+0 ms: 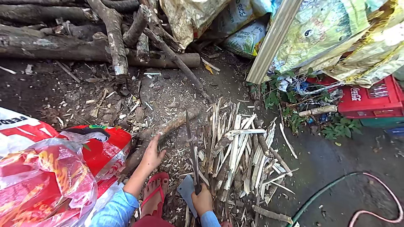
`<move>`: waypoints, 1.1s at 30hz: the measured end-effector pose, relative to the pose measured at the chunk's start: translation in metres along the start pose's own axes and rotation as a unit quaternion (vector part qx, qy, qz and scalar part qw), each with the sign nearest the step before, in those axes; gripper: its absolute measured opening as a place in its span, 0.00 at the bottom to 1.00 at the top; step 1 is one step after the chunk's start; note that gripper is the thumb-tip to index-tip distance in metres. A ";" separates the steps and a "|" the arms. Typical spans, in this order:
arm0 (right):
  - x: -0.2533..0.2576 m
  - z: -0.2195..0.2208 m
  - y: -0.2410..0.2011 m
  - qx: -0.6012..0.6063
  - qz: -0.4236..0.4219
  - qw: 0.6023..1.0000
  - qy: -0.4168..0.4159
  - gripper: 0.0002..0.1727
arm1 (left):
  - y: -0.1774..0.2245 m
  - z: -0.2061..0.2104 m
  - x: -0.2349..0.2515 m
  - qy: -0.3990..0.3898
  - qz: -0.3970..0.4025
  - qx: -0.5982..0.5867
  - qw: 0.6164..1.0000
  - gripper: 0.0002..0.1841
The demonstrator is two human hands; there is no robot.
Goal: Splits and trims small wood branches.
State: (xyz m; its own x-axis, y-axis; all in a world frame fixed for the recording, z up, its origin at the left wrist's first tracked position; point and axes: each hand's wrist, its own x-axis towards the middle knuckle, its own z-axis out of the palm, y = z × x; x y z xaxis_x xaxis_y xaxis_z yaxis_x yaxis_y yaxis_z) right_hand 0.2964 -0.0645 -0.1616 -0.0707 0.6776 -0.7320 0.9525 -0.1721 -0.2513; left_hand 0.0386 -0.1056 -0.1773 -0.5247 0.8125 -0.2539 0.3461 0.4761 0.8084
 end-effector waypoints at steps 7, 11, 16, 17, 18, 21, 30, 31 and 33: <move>-0.020 -0.002 0.007 0.108 -0.095 0.986 0.084 0.25 | 0.003 -0.004 -0.001 -0.009 -0.015 -0.009 1.000 0.42; 0.005 0.012 0.012 0.009 0.014 0.999 -0.028 0.27 | 0.004 0.002 0.001 -0.030 -0.026 -0.014 0.999 0.42; -0.007 0.002 0.019 0.062 -0.038 0.997 -0.009 0.24 | 0.006 0.004 -0.001 -0.035 -0.011 -0.020 0.999 0.41; -0.014 0.003 0.018 0.078 -0.051 0.996 0.011 0.24 | 0.005 0.004 -0.001 -0.036 -0.012 -0.020 0.999 0.41; -0.019 0.005 0.018 0.087 -0.058 0.994 0.031 0.24 | 0.004 0.004 -0.001 -0.038 -0.014 -0.020 0.999 0.40; -0.013 0.015 0.015 0.032 0.008 0.999 -0.003 0.27 | 0.002 0.007 -0.002 -0.058 -0.024 -0.013 0.998 0.39; -0.001 0.041 0.031 -0.053 0.073 0.993 -0.082 0.27 | 0.014 0.056 -0.011 -0.193 -0.258 -0.255 0.912 0.28; -0.001 0.044 0.032 -0.055 0.075 0.992 -0.084 0.27 | 0.019 0.065 -0.013 -0.199 -0.293 -0.289 0.889 0.27; -0.003 0.049 0.031 -0.053 0.075 0.992 -0.084 0.27 | 0.027 0.078 -0.015 -0.232 -0.330 -0.299 0.865 0.30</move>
State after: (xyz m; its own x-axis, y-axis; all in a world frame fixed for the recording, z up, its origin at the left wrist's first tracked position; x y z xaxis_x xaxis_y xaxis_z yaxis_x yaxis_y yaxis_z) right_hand 0.3115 -0.1071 -0.1987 0.0341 0.5190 -0.8541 0.9813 -0.1795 -0.0699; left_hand 0.1160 -0.0787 -0.1930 -0.0378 0.5441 -0.8381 -0.4455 0.7416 0.5016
